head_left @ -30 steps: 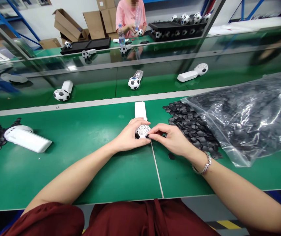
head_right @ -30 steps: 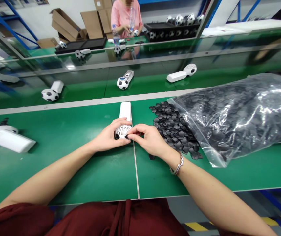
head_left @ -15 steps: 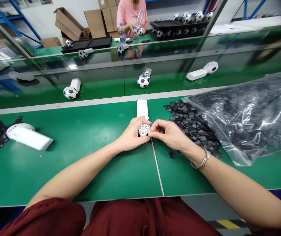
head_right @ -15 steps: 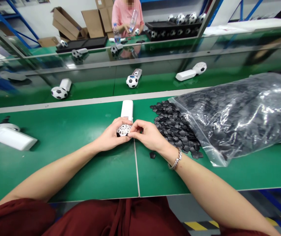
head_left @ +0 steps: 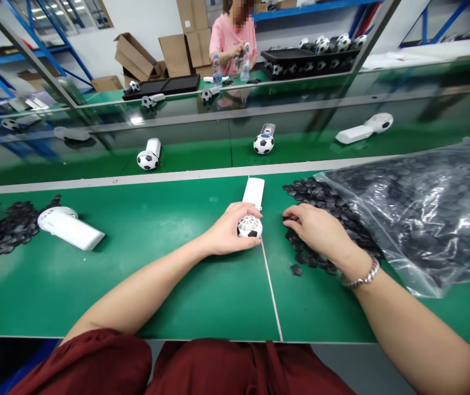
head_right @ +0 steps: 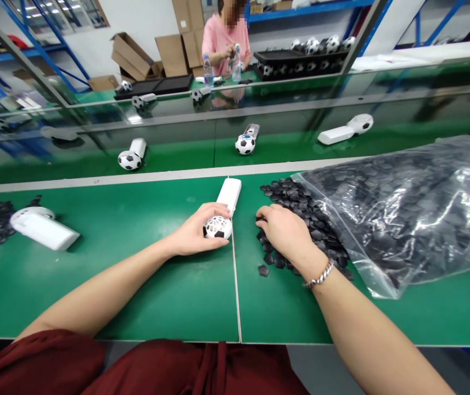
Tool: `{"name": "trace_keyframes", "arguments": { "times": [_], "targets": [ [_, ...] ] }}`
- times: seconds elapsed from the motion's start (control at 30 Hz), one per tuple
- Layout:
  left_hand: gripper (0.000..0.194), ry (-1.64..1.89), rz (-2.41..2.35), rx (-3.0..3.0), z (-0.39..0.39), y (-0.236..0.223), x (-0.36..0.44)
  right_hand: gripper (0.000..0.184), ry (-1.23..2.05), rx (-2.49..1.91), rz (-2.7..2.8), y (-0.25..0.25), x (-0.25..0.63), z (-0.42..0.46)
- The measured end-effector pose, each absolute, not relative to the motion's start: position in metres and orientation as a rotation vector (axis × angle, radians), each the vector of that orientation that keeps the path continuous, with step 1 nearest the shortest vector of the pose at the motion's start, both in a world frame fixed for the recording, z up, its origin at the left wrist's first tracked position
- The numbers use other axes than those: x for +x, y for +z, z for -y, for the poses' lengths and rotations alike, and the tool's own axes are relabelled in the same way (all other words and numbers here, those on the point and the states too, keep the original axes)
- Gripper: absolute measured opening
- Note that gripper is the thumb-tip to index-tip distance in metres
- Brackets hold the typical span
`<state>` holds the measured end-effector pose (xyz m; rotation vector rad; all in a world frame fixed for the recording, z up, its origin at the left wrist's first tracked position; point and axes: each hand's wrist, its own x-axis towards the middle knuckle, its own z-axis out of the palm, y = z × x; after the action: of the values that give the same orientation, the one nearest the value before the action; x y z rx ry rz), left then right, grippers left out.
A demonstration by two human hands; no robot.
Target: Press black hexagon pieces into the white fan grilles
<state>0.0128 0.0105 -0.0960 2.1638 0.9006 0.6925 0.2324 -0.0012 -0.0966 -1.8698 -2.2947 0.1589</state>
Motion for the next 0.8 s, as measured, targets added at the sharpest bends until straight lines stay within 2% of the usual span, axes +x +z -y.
{"name": "trace_keyframes", "arguments": {
  "times": [0.13, 0.27, 0.57, 0.8],
  "targets": [
    [0.064, 0.646, -1.134, 2.045, -0.012, -0.094, 0.009, 0.01, 0.193, -1.836, 2.261, -0.097, 0.234, 0.0],
    [0.058, 0.592, -1.076, 2.014, -0.015, -0.09, 0.004, 0.008, 0.276, -1.722, 2.219, -0.097, 0.237, 0.0],
    [0.061, 0.521, -0.81, 2.064, -0.022, -0.085, -0.008, 0.018, 0.532, -1.321, 2.063, -0.097, 0.222, 0.01],
    [0.056, 0.604, -0.951, 2.079, -0.017, -0.089, 0.0, 0.014, 0.572, -1.065, 2.13, -0.096, 0.212, 0.012]
  ]
}}
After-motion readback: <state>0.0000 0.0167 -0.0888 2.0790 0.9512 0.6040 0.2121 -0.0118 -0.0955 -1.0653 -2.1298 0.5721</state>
